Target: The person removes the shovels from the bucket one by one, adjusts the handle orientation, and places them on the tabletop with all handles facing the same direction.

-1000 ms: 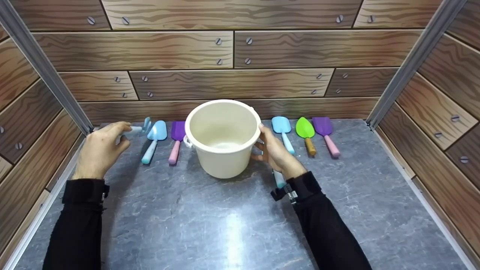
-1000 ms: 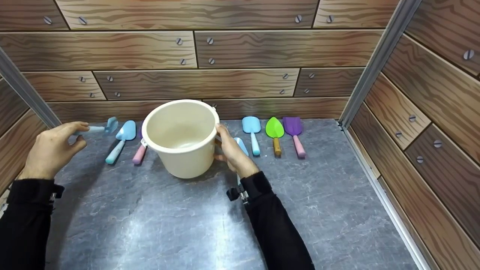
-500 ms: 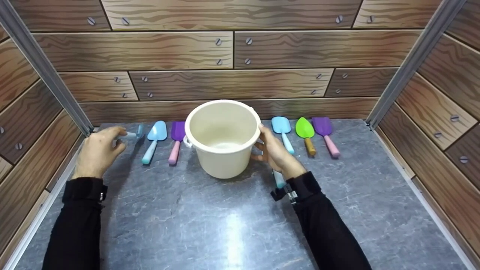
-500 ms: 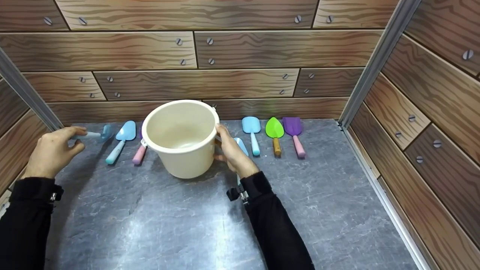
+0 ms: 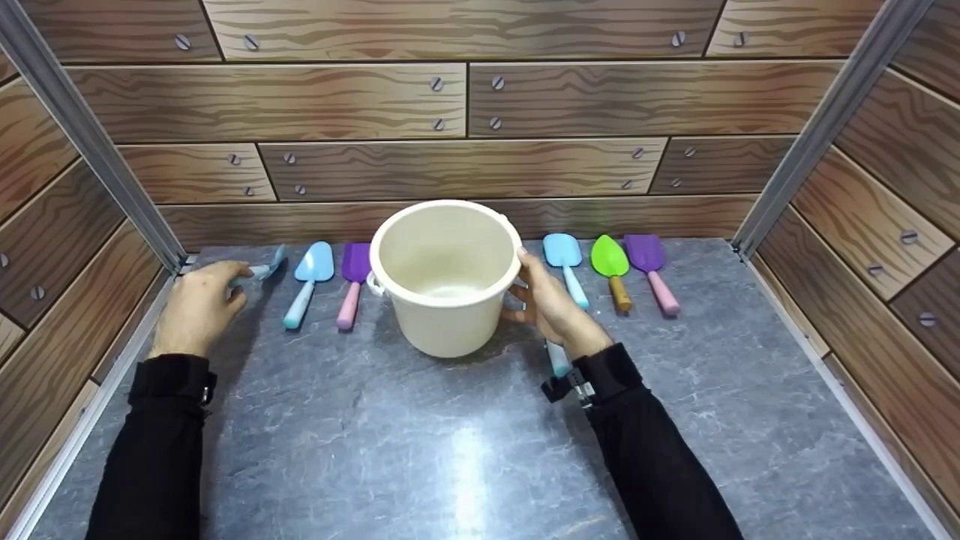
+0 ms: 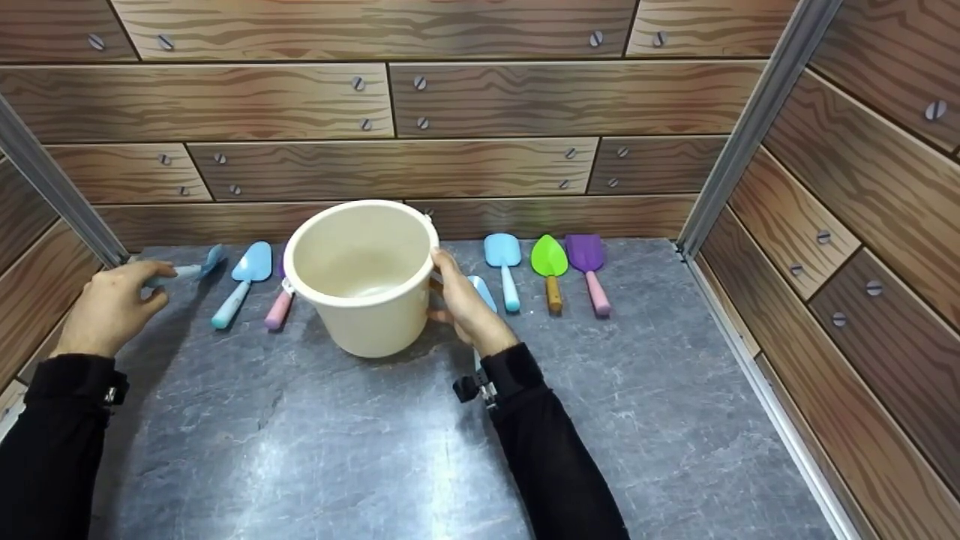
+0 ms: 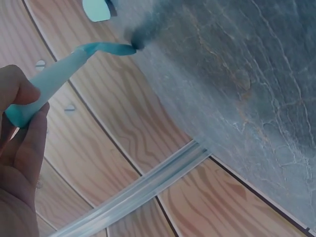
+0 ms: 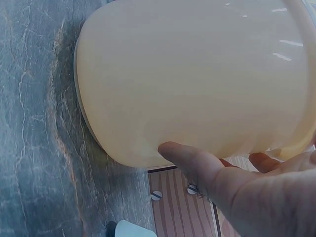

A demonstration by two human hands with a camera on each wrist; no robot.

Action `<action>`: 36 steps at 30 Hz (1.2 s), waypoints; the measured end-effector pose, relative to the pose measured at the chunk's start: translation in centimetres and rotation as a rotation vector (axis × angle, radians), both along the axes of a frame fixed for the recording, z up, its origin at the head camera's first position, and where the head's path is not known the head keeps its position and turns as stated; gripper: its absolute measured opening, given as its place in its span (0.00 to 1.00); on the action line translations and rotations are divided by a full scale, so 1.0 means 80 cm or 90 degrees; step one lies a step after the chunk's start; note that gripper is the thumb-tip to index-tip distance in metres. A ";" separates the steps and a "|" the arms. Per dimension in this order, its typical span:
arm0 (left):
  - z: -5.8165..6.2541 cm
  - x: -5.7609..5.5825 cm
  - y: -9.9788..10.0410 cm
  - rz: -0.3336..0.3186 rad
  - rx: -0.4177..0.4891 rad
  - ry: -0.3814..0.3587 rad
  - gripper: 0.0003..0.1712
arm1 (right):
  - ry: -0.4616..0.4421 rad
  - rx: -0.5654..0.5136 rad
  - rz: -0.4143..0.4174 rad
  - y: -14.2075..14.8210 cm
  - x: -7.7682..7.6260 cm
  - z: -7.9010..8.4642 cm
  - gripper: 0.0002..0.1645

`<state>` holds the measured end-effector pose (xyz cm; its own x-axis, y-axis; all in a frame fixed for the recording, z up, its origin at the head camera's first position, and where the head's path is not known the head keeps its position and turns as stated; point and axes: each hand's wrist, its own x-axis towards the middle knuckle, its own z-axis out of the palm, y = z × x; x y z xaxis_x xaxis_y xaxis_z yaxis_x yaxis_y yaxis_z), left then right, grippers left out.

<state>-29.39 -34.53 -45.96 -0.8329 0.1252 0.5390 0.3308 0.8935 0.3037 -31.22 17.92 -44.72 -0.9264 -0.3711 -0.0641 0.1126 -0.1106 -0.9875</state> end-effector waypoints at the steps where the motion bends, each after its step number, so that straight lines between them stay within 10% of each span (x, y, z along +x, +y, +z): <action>1: -0.001 0.000 0.000 0.000 0.000 -0.005 0.19 | 0.001 0.000 0.003 0.000 0.000 0.000 0.45; 25: -0.032 -0.005 -0.014 0.039 -0.028 -0.225 0.22 | -0.002 0.004 0.000 -0.002 -0.002 -0.001 0.45; 36: -0.032 -0.010 0.008 0.050 -0.053 -0.257 0.22 | -0.006 0.043 -0.002 0.006 -0.006 0.001 0.45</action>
